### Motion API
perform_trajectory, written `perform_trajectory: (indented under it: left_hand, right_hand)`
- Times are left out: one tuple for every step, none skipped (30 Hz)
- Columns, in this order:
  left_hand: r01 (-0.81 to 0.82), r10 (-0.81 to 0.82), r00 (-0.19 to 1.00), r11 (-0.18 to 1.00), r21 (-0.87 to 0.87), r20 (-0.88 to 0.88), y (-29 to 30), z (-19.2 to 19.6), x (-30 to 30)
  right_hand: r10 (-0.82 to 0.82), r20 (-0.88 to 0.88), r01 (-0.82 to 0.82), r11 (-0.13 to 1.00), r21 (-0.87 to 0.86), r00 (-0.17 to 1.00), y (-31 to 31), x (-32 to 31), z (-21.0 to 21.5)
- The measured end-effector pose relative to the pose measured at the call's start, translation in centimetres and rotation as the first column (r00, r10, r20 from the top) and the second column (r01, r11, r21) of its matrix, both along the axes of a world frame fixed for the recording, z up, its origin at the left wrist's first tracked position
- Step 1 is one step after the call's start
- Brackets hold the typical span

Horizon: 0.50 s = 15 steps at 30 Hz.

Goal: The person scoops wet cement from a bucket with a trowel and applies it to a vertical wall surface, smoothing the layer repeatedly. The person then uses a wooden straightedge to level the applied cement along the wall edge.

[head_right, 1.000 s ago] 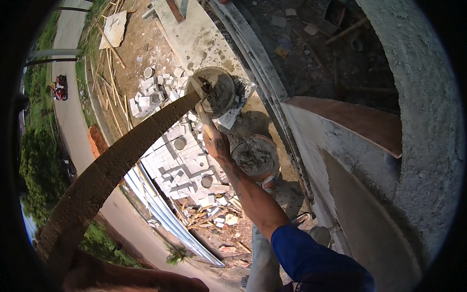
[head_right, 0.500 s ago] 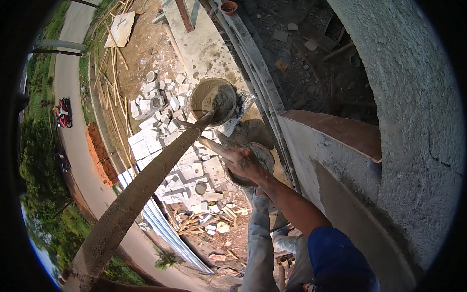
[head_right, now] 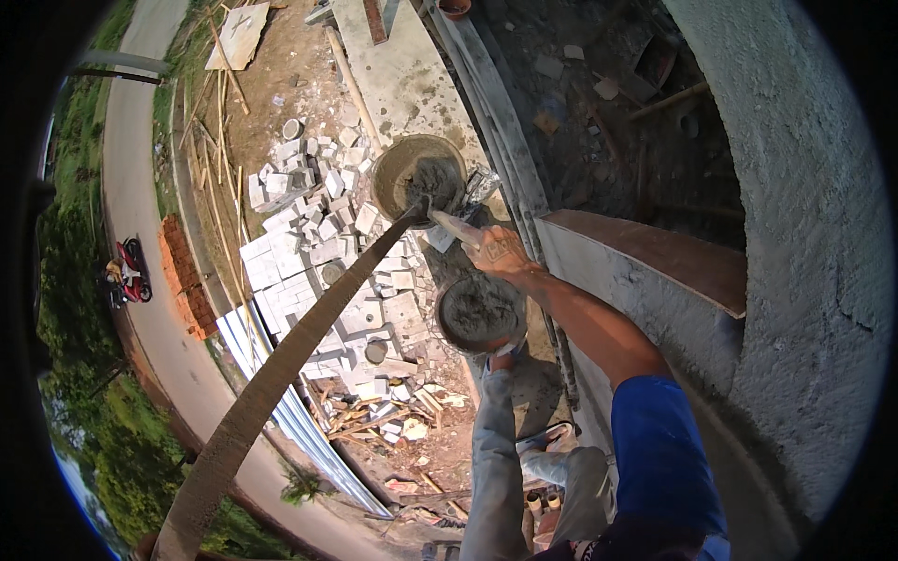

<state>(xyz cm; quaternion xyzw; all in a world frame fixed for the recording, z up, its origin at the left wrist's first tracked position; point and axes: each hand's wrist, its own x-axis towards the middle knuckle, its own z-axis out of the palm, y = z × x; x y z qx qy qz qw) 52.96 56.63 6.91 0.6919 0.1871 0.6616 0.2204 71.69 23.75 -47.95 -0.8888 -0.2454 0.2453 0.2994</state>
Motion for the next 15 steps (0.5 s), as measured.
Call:
perform_trajectory:
  left_hand:
    - [0.002, -0.002, 1.000, 1.000, -0.005, -0.003, 0.0, 0.1, 0.0]
    - [0.008, -0.008, 1.000, 1.000, -0.009, 0.000, 0.1, 0.2, 0.1]
    - [0.015, -0.015, 1.000, 1.000, -0.013, 0.001, 0.1, 0.2, 0.1]
    - [0.019, -0.019, 1.000, 1.000, -0.020, -0.001, 0.1, 0.2, 0.1]
    - [0.026, -0.026, 1.000, 0.999, -0.024, -0.005, 0.0, 0.1, 0.1]
    - [0.031, -0.031, 0.999, 0.999, -0.029, -0.010, 0.0, 0.1, 0.1]
    - [0.037, -0.038, 0.999, 0.999, -0.035, -0.013, -0.1, 0.0, 0.2]
    - [0.043, -0.044, 0.999, 0.998, -0.044, -0.015, -0.1, -0.1, 0.2]
    - [0.053, -0.054, 0.998, 0.997, -0.051, -0.014, -0.2, -0.1, 0.3]
    - [0.063, -0.064, 0.998, 0.996, -0.056, -0.012, -0.2, -0.1, 0.4]
    - [0.069, -0.070, 0.997, 0.996, -0.063, -0.014, -0.2, 0.0, 0.5]
    - [0.075, -0.076, 0.997, 0.994, -0.074, -0.020, -0.2, 0.2, 0.6]
    - [0.077, -0.079, 0.997, 0.994, -0.081, -0.022, -0.2, 0.4, 0.7]
    - [0.084, -0.087, 0.996, 0.992, -0.099, -0.024, -0.2, 0.6, 0.7]
    - [0.096, -0.099, 0.995, 0.989, -0.117, -0.026, -0.1, 0.8, 0.9]
  right_hand:
    - [0.064, -0.043, -0.063, 0.998, 0.010, 0.997, -0.7, -0.5, 1.5]
    - [0.143, -0.109, -0.153, 0.984, -0.090, 0.984, -0.7, -0.5, 2.5]
    - [0.227, -0.120, -0.243, 0.959, -0.145, 0.967, -1.0, -0.3, 3.0]
    - [0.307, -0.119, -0.324, 0.932, -0.165, 0.944, -1.1, 0.2, 3.1]
    - [0.314, -0.119, -0.333, 0.918, -0.217, 0.942, -1.0, 1.3, 2.7]
    - [0.261, -0.172, -0.297, 0.924, -0.240, 0.950, -0.7, 2.4, 1.9]
    - [0.202, -0.224, -0.260, 0.928, -0.268, 0.953, -0.4, 3.9, 0.9]
    - [0.123, -0.307, -0.234, 0.904, -0.358, 0.944, -0.1, 5.2, 0.0]
    - [0.094, -0.302, -0.199, 0.919, -0.340, 0.949, 0.3, 6.1, -0.8]
    - [0.046, -0.315, -0.166, 0.915, -0.367, 0.948, 0.6, 6.3, -1.3]
    - [0.088, -0.271, -0.194, 0.898, -0.395, 0.959, 0.7, 6.0, -1.4]
    - [-0.023, -0.299, -0.099, 0.917, -0.386, 0.954, 0.6, 4.8, -1.0]
    - [-0.066, -0.292, -0.054, 0.922, -0.384, 0.954, 0.2, 2.7, -0.1]
    - [-0.105, -0.241, 0.027, 0.951, -0.308, 0.965, -0.6, 0.0, 1.2]
    - [-0.201, -0.286, 0.096, 0.934, -0.344, 0.937, -1.7, -3.3, 2.9]
